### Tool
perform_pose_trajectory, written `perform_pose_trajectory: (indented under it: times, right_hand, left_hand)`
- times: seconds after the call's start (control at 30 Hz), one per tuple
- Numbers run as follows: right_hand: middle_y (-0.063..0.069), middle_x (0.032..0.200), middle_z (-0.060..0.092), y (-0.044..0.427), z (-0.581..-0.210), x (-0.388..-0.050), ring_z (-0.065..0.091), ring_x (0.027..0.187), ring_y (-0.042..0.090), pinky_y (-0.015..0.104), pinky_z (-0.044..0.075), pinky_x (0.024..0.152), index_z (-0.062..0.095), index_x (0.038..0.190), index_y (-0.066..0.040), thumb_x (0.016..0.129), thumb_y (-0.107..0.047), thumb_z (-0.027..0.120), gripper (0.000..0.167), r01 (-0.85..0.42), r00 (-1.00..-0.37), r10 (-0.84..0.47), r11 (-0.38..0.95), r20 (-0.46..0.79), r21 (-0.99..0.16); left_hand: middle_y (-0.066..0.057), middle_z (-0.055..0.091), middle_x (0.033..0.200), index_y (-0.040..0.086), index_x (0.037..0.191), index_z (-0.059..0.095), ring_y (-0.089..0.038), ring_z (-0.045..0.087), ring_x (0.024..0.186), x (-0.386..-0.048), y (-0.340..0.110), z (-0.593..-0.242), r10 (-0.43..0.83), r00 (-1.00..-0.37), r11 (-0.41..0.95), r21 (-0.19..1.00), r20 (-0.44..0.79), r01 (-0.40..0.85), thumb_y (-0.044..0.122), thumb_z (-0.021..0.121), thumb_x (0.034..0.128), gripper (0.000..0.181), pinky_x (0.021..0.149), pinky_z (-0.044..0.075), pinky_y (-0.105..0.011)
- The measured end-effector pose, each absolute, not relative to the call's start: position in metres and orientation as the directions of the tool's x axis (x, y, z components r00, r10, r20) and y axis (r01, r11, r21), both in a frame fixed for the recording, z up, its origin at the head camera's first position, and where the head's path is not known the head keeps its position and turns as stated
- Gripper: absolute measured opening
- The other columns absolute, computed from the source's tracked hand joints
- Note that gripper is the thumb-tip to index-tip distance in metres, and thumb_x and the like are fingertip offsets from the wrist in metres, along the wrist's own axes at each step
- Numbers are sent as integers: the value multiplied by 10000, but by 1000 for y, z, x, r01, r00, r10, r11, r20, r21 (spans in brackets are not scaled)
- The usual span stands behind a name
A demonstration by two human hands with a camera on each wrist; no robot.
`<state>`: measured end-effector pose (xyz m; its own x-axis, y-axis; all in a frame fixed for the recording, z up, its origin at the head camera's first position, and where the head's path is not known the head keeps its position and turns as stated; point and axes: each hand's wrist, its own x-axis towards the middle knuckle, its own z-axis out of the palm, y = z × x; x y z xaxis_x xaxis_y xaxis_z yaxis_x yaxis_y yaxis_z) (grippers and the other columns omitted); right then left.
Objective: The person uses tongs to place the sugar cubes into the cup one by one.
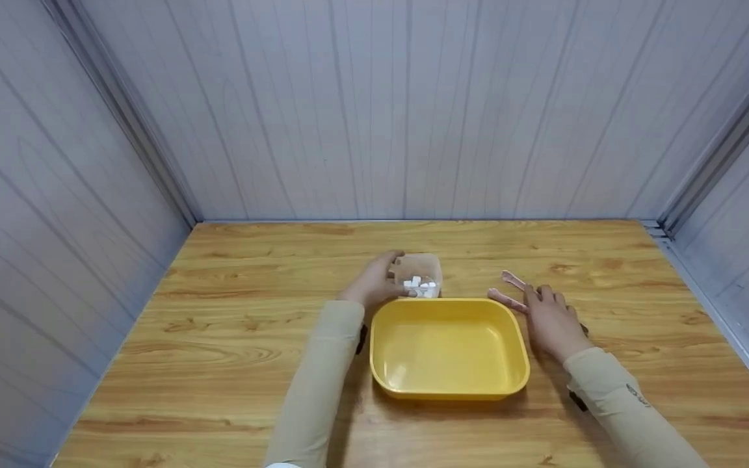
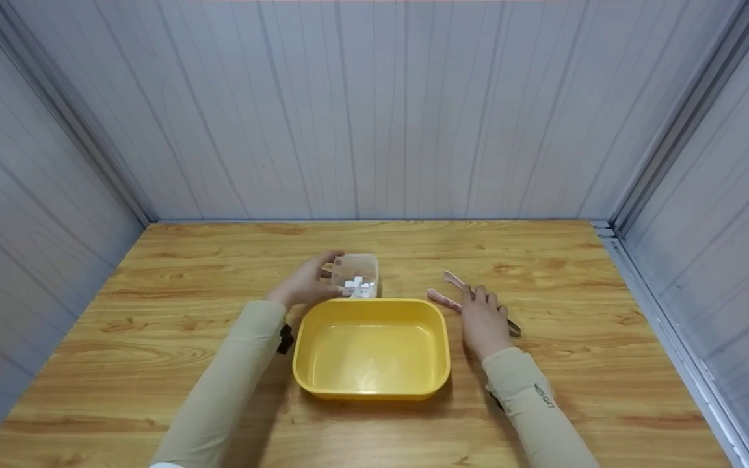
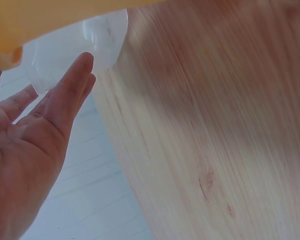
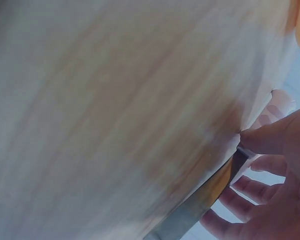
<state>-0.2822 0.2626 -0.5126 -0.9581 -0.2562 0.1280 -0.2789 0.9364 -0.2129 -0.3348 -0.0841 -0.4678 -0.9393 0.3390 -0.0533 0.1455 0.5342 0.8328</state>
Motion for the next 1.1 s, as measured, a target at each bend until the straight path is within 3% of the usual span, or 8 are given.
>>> perform_pose_trajectory:
  times: [0.37,0.73,0.87,1.1]
  right_hand:
    - [367,1314,383,261,-501,-275,377,1181,551,680,336,920,336,1392,124,905,-102,593,596,-316,-943,-283,927,178,-202]
    - [362,1357,355,254,-477,-261,304,1249,546,687,259,986,381,1406,60,909,-156,627,595,-341,-939,-313,901,143,-269]
    - [355,1358,371,254,-474,-255,313,1250,539,684,266,982,402,1402,51,903,-137,620,577,-353,-935,-320,886,155,-300]
    - [345,1352,395,259,-467,-241,322,1254,523,673,259,993,424,1385,77,915,-145,617,554,-363,-929,-309,870,204,-333]
  left_hand:
    - [-138,306,1510,108,1490,311,-337,404,1287,-332,-76,-461,303,-947,462,885,-105,50,17,789,764,874,937,472,-348]
    - [-128,222,1549,140,1522,240,-368,361,1316,-328,-88,-454,312,-939,399,917,-144,-8,-75,723,789,904,874,505,-320]
    - [-120,216,1554,158,1537,188,-371,387,1305,-327,-101,-450,315,-939,482,876,-138,34,16,736,819,914,923,485,-361]
    - [-125,278,1533,127,1522,244,-327,406,1307,-312,-125,-437,293,-953,706,688,-72,165,328,642,921,748,1061,353,-428]
